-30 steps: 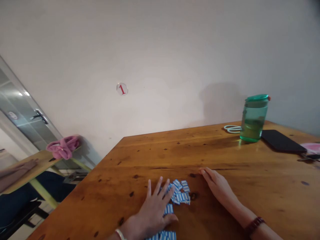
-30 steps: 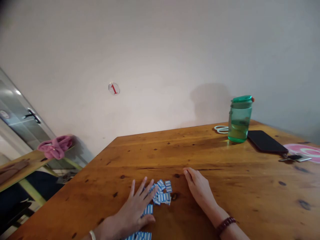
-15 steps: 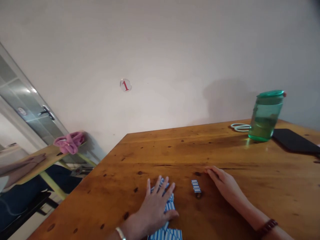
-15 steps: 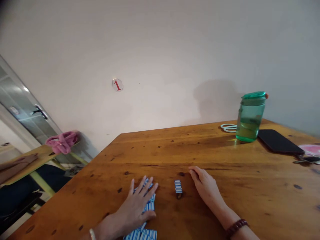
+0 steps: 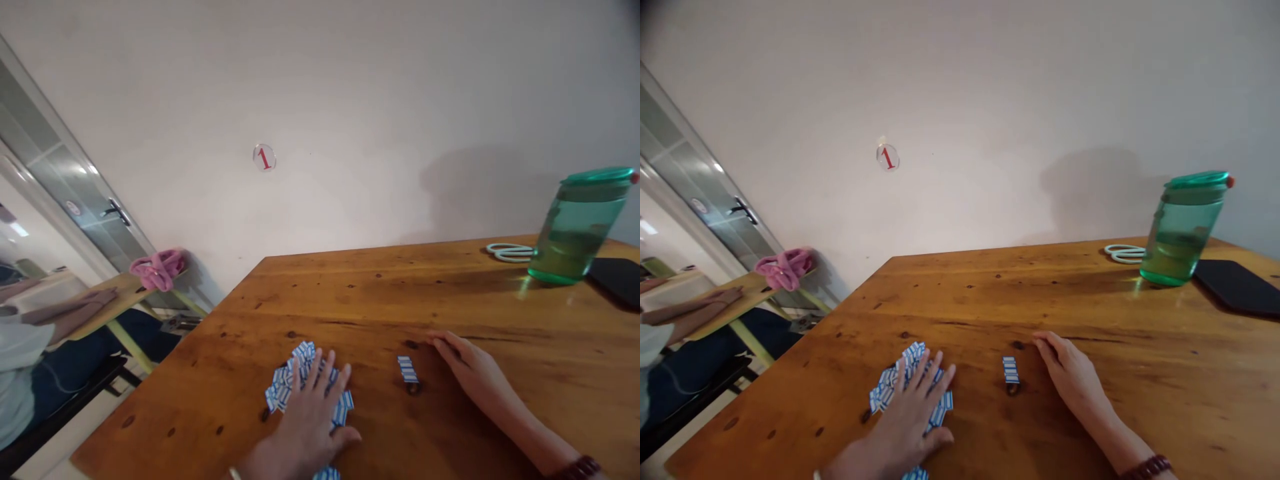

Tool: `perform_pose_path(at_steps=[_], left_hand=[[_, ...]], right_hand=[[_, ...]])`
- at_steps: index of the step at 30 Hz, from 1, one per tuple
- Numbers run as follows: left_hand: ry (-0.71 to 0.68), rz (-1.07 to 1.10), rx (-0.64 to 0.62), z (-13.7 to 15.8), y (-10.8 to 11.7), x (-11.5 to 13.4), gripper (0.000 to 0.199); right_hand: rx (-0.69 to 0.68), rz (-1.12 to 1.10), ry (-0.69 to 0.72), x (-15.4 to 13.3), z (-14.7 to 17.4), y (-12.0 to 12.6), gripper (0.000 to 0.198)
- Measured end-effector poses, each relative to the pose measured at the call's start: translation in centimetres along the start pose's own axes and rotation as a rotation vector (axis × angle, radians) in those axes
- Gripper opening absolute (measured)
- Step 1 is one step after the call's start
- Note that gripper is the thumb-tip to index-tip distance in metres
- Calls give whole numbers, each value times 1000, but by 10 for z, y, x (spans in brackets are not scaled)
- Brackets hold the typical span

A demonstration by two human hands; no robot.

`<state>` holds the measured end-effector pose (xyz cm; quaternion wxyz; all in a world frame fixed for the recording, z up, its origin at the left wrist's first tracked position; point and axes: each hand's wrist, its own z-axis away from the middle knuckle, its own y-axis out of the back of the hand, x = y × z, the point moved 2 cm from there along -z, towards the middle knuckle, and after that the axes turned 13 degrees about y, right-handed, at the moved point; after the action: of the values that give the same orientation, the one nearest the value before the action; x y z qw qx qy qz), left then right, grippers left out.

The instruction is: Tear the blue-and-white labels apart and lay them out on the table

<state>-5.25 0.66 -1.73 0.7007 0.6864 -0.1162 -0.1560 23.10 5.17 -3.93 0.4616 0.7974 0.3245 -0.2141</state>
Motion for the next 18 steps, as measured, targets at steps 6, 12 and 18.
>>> perform_pose_path(at_steps=[6,12,18], left_hand=[[237,-49,38,24,-6,-45,72],[86,-71,44,42,-31,-34,62],[5,-54,-23,24,-7,-13,69]], right_hand=[[21,31,19,3,1,-3,30],[9,38,14,4,2,-5,30],[4,36,14,3,2,-4,32]])
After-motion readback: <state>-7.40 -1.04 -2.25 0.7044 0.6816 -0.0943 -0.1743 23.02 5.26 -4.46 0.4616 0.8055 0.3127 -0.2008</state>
